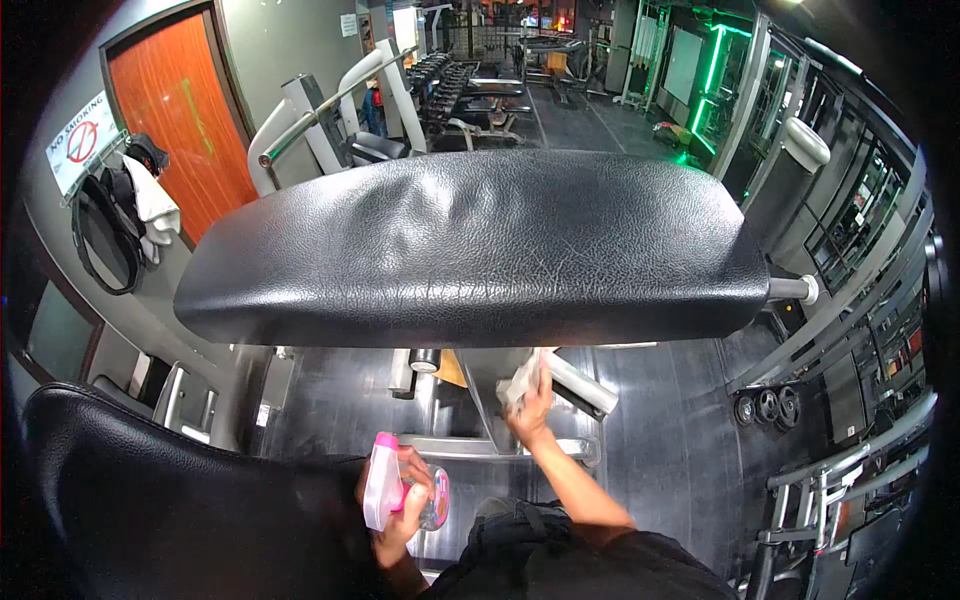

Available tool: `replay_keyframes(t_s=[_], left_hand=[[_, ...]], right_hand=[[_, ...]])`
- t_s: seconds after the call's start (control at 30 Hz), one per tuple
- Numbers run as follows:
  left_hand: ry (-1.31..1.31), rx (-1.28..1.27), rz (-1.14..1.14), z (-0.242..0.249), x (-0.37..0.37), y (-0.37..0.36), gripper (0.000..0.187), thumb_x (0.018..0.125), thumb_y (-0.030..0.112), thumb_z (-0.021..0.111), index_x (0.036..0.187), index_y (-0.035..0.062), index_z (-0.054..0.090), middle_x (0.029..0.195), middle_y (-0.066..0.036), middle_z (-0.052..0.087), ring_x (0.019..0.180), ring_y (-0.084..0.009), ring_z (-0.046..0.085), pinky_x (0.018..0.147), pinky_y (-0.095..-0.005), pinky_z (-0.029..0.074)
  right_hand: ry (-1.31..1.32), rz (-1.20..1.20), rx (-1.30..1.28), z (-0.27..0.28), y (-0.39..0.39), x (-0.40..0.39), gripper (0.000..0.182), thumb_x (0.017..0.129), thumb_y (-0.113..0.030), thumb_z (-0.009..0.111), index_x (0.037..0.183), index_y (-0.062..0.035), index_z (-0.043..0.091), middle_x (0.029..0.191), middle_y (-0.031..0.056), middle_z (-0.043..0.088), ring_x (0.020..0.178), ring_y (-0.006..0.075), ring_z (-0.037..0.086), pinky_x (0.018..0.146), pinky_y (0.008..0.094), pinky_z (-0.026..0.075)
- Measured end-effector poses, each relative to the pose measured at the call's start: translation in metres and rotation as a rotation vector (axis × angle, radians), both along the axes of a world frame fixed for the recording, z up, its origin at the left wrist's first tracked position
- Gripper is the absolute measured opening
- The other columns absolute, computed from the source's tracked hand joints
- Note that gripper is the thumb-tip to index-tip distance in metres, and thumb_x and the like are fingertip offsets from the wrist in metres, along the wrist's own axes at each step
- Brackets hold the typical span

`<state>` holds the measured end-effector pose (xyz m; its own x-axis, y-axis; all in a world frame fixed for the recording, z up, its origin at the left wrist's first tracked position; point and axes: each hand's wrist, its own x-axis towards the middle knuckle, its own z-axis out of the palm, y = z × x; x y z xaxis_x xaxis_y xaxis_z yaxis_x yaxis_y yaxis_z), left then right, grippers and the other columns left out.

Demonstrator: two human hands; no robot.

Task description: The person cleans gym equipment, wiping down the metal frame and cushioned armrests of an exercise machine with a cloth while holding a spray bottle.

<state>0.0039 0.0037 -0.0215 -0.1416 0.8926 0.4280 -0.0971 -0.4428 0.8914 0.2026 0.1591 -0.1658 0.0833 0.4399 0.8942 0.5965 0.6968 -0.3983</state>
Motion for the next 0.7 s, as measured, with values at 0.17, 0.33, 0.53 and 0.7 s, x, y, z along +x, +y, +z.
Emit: replay_keyframes(t_s=[0.17, 0.33, 0.53, 0.7], left_hand=[[0.028, -0.008, 0.029, 0.001, 0.002, 0.002, 0.044, 0.083, 0.022, 0.064, 0.112, -0.0037, 0.044, 0.07, -0.01, 0.054, 0.06, -0.0157, 0.054, 0.056, -0.0281, 0.044], [0.083, 0.006, 0.036, 0.007, 0.002, 0.001, 0.045, 0.084, 0.027, 0.063, 0.11, -0.0048, 0.045, 0.061, -0.007, 0.054, 0.059, -0.0159, 0.054, 0.059, -0.0298, 0.043], [0.063, -0.034, 0.048, 0.001, 0.0, -0.001, 0.039, 0.083, 0.019, 0.064, 0.109, -0.0036, 0.046, 0.066, -0.008, 0.054, 0.06, -0.0148, 0.054, 0.058, -0.0279, 0.044], [-0.01, -0.044, -0.063, -0.01, -0.006, -0.003, 0.035, 0.083, 0.015, 0.062, 0.108, -0.003, 0.044, 0.074, -0.011, 0.057, 0.063, -0.0145, 0.056, 0.058, -0.027, 0.045]], right_hand=[[-0.06, 0.023, -0.46, -0.111, -0.056, 0.022, 0.053, 0.068, 0.007, 0.055, 0.12, 0.0023, 0.049, 0.14, 0.0284, 0.031, 0.125, 0.0412, 0.039, 0.101, 0.042, 0.036], [0.449, 0.152, -1.044, -0.184, -0.064, 0.074, 0.035, 0.086, -0.004, 0.049, 0.121, -0.0004, 0.052, 0.112, 0.0159, 0.062, 0.106, 0.0258, 0.057, 0.091, 0.0317, 0.042], [0.57, -0.024, -0.645, -0.012, -0.033, 0.035, 0.053, 0.088, -0.016, 0.057, 0.131, 0.0071, 0.035, 0.123, 0.0203, 0.049, 0.114, 0.0273, 0.049, 0.097, 0.0323, 0.036], [0.048, 0.051, -0.126, 0.104, -0.02, -0.011, 0.068, 0.066, -0.009, 0.07, 0.128, -0.0003, 0.044, 0.13, 0.0282, 0.04, 0.121, 0.0428, 0.039, 0.102, 0.0461, 0.032]])
